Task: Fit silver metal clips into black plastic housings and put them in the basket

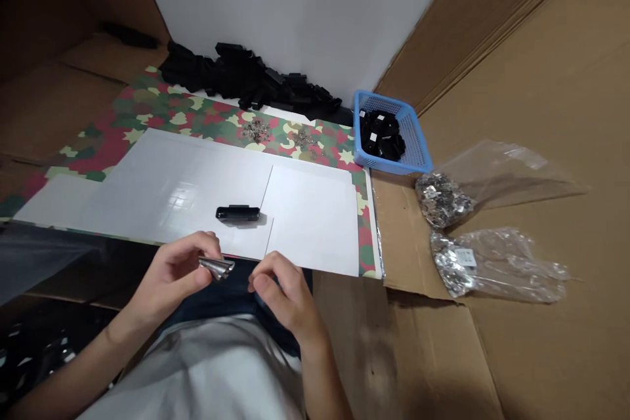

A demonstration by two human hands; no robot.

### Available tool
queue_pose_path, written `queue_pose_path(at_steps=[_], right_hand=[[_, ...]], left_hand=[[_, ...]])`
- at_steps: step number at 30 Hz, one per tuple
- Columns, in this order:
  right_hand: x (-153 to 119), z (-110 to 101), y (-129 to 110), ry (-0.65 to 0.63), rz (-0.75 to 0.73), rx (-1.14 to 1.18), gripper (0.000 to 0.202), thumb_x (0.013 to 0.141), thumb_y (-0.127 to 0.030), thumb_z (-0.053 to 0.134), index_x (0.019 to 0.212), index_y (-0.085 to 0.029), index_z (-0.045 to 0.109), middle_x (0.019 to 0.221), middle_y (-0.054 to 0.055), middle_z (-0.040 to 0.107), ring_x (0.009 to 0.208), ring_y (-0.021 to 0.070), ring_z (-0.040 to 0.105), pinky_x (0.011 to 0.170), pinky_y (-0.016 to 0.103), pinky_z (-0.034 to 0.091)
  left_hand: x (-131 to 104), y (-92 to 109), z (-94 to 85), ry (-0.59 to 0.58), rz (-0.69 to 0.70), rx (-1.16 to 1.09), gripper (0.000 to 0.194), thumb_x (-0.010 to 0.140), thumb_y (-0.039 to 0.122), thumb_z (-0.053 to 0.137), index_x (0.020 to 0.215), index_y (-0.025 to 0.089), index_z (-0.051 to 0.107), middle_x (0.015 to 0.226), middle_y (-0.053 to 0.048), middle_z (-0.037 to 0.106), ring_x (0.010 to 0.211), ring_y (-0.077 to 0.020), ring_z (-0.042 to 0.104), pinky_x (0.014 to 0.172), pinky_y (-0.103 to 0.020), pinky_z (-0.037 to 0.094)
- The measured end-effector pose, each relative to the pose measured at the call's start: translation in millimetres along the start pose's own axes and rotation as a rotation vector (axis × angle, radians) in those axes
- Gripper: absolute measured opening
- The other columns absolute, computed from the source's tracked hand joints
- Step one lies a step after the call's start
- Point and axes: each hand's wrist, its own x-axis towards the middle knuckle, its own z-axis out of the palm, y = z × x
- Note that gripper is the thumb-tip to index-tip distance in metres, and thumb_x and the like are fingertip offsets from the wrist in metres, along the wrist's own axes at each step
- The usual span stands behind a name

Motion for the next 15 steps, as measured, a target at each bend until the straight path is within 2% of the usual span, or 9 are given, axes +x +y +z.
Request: queue_pose_path(at_steps=[3,5,8,12,15], right_hand=[[1,7,0,-0.094,0.056,0.024,0.043,0.091,-0.062,0.044,0.079,-0.021,0.056,0.074,0.001,0.059,0.071,0.0158,0.056,0.069,0.028,0.043],[2,12,2,-0.11,0.097,0.043,0.044,0.087,-0.064,0.047,0.079,-0.021,0.054,0.076,0.0,0.058,0.071,0.0154,0.055,0.069,0.028,0.043],[3,15,6,-0.111,0.147,0.042,0.038,0.087,-0.058,0.054,0.081,-0.021,0.053,0.079,0.0,0.056,0.074,0.0154,0.053,0.07,0.027,0.042],[3,13,9,-0.07,0.157,0.05,0.031,0.089,-0.052,0.055,0.084,-0.021,0.053,0.078,0.0,0.055,0.073,0.0148,0.053,0.069,0.026,0.042],[5,10,6,-0.054,0.152,-0.019,0.035,0.088,-0.055,0.054,0.082,-0.02,0.054,0.079,0.0,0.055,0.073,0.0148,0.052,0.069,0.027,0.041]], left_hand=[[-1,-2,3.0,-0.119,0.021,0.025,0.015,0.084,0.028,0.068,0.094,0.017,0.065,0.076,-0.001,0.054,0.069,-0.012,0.052,0.064,-0.023,0.042],[-1,-3,6.4,-0.205,0.034,0.073,0.016,0.084,0.023,0.068,0.099,0.017,0.065,0.081,-0.003,0.055,0.075,-0.0138,0.054,0.069,-0.025,0.043],[0,-4,12.0,-0.273,0.041,0.103,0.017,0.084,0.022,0.067,0.101,0.018,0.065,0.082,-0.003,0.054,0.076,-0.0139,0.052,0.07,-0.026,0.043],[2,-8,17.0,-0.266,0.004,0.066,0.025,0.084,0.025,0.068,0.108,0.018,0.063,0.088,-0.005,0.055,0.081,-0.0156,0.053,0.074,-0.027,0.044],[4,-10,18.1,-0.204,-0.012,-0.023,0.018,0.085,0.026,0.067,0.1,0.018,0.067,0.082,-0.003,0.054,0.075,-0.0135,0.053,0.069,-0.024,0.044]])
